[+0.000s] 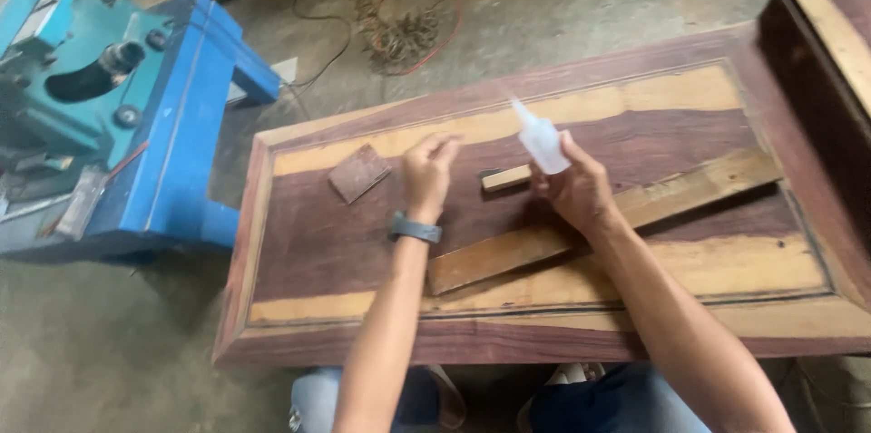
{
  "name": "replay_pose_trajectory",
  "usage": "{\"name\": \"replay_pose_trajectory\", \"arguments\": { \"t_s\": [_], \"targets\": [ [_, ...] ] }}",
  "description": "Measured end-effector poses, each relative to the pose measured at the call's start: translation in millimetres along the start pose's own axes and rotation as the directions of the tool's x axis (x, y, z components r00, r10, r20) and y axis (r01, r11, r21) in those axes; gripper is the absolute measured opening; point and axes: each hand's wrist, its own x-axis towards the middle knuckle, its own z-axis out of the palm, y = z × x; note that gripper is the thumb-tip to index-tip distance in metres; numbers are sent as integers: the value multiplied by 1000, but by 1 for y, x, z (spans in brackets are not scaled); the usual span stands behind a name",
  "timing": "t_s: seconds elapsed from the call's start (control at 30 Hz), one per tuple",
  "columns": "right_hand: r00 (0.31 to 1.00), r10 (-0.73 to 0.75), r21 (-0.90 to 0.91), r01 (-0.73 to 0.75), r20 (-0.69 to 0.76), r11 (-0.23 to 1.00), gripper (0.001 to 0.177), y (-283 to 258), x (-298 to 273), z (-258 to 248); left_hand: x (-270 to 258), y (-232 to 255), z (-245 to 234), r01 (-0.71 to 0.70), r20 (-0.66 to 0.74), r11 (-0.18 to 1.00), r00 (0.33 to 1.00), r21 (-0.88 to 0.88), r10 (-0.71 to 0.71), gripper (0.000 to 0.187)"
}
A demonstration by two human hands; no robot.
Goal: Applying glue to a wooden panel and then sanding the surface with a block.
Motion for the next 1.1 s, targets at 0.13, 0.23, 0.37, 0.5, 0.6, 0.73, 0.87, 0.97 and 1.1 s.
{"name": "replay_pose_trajectory", "arguments": {
  "t_s": [0.13, 0.23, 0.37, 0.5, 0.6, 0.73, 0.87, 0.97, 1.1],
  "targets": [
    [999, 15, -6, -15, -52, 1000, 47, 8, 10, -17, 18, -42, -97, -43, -91, 859, 990, 510, 104, 31],
    [996, 12, -5, -12, -87, 1000, 45, 7, 8, -10, 11, -34, -150, 107, -91, 619, 994, 778, -57, 69],
    [985, 21, 47, -14, -172, 999, 43, 6, 8, -5, 9, -59, -187, 111, -39, 506, 988, 855, -150, 80],
    [983, 5, 1, -5, -182, 1000, 46, 8, 6, -3, 17, -96, -196, 67, -84, 500, 996, 864, 11, 72],
    [983, -159, -190, 139, -92, 972, 38, 11, 5, -8, 31, -120, -196, 19, -157, 484, 956, 875, 246, 74],
    [987, -161, -92, 162, 11, 983, 43, 4, 1, 7, 44, -115, -199, 77, -289, 543, 904, 836, 317, 66],
    [983, -184, -163, 184, 16, 969, 34, 2, 13, 14, 61, -135, -210, 88, -415, 623, 816, 777, 402, 68],
    [973, -230, -337, 212, -15, 917, 38, 4, 34, 30, 68, -130, -211, 104, -473, 732, 822, 674, 318, 72],
    [961, -238, -335, 179, -142, 925, 56, 17, 58, 80, 70, -126, -222, 15, -553, 873, 779, 488, 296, 74]
  ]
}}
